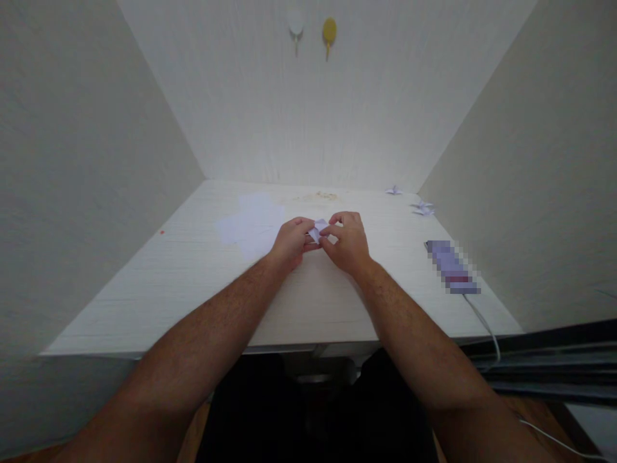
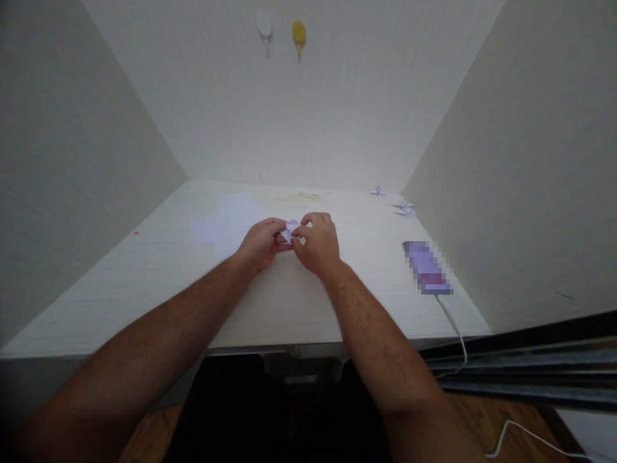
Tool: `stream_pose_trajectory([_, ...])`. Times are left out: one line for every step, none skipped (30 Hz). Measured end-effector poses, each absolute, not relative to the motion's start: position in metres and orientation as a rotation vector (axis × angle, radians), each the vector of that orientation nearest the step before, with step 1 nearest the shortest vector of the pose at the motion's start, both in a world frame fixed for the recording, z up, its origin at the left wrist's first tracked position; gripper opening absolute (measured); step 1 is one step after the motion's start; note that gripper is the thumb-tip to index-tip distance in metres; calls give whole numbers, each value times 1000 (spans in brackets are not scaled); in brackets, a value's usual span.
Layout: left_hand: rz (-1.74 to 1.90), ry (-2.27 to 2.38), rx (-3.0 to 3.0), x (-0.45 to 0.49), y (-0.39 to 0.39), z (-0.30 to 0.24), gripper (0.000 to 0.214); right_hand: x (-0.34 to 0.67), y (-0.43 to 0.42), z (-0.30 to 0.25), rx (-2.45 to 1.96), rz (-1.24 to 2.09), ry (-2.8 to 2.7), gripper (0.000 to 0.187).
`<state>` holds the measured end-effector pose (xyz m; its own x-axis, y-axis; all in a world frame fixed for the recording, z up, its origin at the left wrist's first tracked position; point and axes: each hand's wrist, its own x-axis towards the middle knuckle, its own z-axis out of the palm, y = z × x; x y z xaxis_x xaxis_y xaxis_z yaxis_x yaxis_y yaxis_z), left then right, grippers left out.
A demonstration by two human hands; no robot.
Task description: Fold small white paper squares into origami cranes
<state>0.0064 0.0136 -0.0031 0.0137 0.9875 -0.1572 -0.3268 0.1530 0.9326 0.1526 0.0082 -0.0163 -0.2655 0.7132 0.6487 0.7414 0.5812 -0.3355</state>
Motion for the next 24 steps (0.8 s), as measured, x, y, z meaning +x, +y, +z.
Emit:
stream_pose_trajectory([1261, 1043, 836, 7, 14, -3, 14, 150, 7, -16, -1180, -52, -2020, 8])
stream_pose_trajectory([1277, 1044, 828, 8, 14, -3, 13, 148, 6, -16, -1206, -52, -2014, 9])
stream_pose_trajectory([1291, 1041, 822, 9, 14, -4, 12, 146, 6, -16, -1236, -47, -1998, 10])
stream_pose_trajectory([1300, 1035, 818, 9, 14, -4, 12, 144, 5, -17, -1265, -32, -1982, 10])
stream_pose_trajectory([1307, 1028, 818, 10, 14, -4, 12, 143, 6, -17, -1293, -6, -1969, 10])
stream_pose_trajectory([1311, 1021, 823, 11, 14, -4, 13, 142, 6, -18, -1315, 31, -1960, 10])
stream_pose_trajectory([1315, 1018, 832, 12, 14, -4, 14, 142, 7, -19, -1332, 75, -1958, 10])
stream_pose_trajectory([1319, 1017, 842, 12, 14, -4, 15, 142, 8, -19, -1347, 124, -1952, 11])
stream_pose_trajectory([1322, 1018, 852, 13, 13, -4, 15, 143, 9, -20, -1361, 171, -1941, 11])
stream_pose_trajectory([1324, 1018, 860, 13, 13, -4, 16, 144, 10, -20, -1370, 213, -1926, 10])
stream_pose_trajectory([1323, 1015, 866, 14, 13, -4, 16, 146, 12, -20, -1374, 247, -1909, 9])
stream_pose_trajectory([1320, 1010, 871, 14, 13, -4, 16, 147, 13, -21, -1371, 275, -1897, 9])
stream_pose_trajectory([1316, 1006, 877, 13, 13, -4, 16, 148, 14, -21, -1364, 295, -1890, 8])
stream_pose_trajectory([1312, 1005, 885, 13, 13, -5, 15, 149, 14, -22, -1356, 311, -1887, 8])
stream_pose_trajectory([1308, 1005, 891, 13, 14, -6, 15, 149, 15, -23, -1348, 325, -1886, 9])
stream_pose_trajectory([1304, 1008, 898, 12, 15, -6, 14, 150, 15, -23, -1346, 339, -1885, 9])
stream_pose_trajectory([1301, 1012, 905, 12, 15, -7, 14, 150, 15, -23, -1348, 354, -1883, 9])
stream_pose_trajectory([1299, 1016, 910, 12, 16, -8, 13, 150, 16, -23, -1352, 370, -1881, 9])
stream_pose_trajectory([1297, 1018, 915, 11, 16, -9, 13, 151, 16, -23, -1357, 382, -1878, 9])
stream_pose_trajectory([1296, 1014, 923, 11, 16, -10, 13, 151, 16, -23, -1361, 395, -1876, 9])
stream_pose_trajectory([1295, 1000, 940, 11, 16, -11, 15, 151, 16, -22, -1362, 406, -1871, 11])
stream_pose_trajectory([1293, 976, 969, 11, 15, -11, 20, 151, 15, -22, -1362, 419, -1862, 12])
stream_pose_trajectory([1290, 947, 1010, 10, 15, -12, 26, 152, 15, -21, -1361, 437, -1850, 14])
stream_pose_trajectory([1286, 920, 1062, 10, 14, -13, 34, 152, 15, -21, -1360, 462, -1836, 16])
